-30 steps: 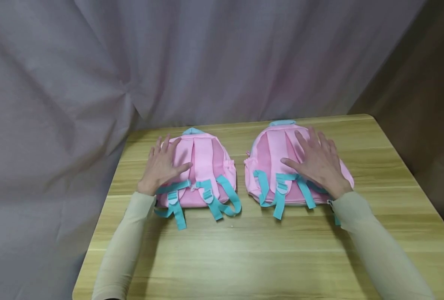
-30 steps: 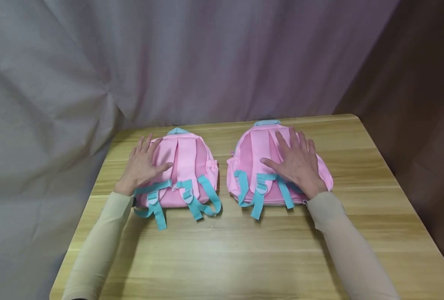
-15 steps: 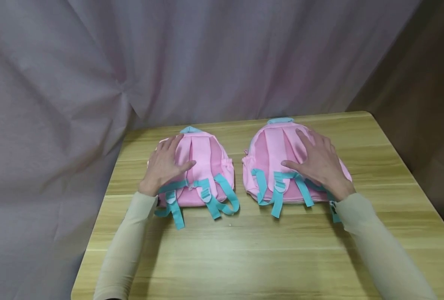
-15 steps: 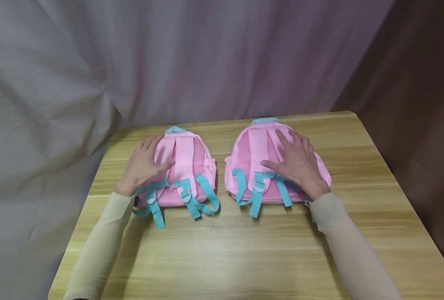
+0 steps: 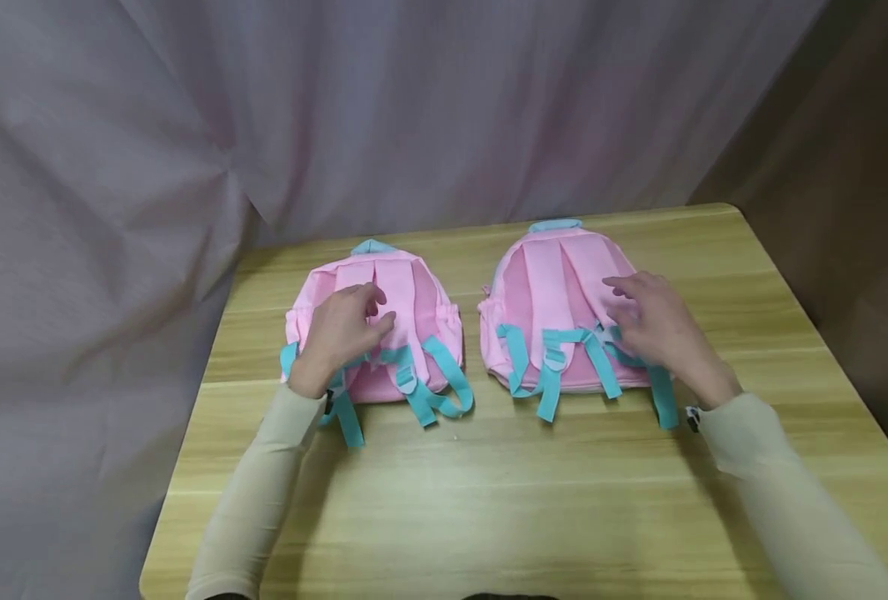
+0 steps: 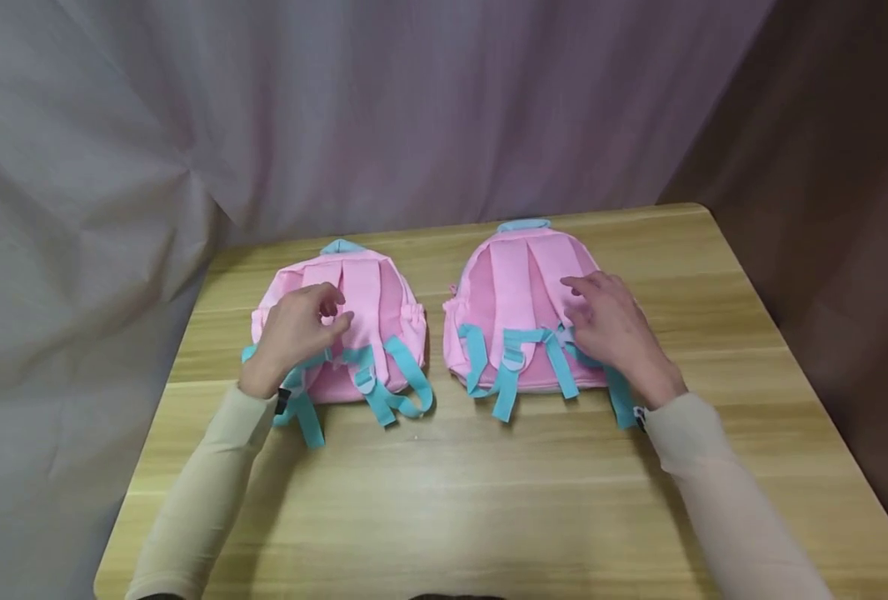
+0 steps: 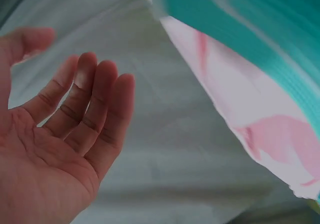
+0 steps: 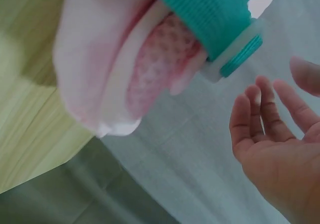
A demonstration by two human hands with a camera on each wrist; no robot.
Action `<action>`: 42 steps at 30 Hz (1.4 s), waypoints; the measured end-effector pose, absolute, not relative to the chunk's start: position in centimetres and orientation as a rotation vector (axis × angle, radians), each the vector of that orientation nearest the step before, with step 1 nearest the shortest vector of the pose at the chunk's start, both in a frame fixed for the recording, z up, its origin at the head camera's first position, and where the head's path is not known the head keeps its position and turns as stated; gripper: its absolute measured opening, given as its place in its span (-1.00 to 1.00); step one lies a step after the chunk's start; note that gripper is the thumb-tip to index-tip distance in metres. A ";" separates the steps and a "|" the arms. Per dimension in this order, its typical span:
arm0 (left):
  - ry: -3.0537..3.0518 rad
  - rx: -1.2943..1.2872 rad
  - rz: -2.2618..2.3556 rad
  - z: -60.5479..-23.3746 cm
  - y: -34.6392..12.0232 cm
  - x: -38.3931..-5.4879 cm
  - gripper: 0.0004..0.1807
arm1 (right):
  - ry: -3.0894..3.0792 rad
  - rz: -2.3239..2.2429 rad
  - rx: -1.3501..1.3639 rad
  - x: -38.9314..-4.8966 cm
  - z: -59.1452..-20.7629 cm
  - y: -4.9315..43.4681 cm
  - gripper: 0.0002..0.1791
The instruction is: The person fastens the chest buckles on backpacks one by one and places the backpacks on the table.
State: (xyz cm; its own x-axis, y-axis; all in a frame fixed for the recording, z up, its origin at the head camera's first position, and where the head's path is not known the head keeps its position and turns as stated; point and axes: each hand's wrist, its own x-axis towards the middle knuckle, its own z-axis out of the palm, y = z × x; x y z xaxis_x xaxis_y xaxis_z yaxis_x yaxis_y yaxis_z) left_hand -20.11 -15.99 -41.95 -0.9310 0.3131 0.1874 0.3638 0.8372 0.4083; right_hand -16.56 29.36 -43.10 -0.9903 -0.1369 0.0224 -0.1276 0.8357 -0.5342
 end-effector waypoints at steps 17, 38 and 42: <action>-2.801 -1.017 -0.540 -40.7 -6.6 -16.7 -0.96 | 2.963 -0.719 -0.424 -16.0 -43.9 31.3 -0.53; -2.924 -1.302 -0.169 -43.2 8.2 -16.7 -0.73 | 3.011 -0.692 -0.476 -15.1 -46.0 31.0 -0.64; -2.943 -1.303 -0.133 -43.7 10.3 -17.2 -0.69 | 3.029 -0.698 -0.486 -15.0 -46.0 31.1 -0.65</action>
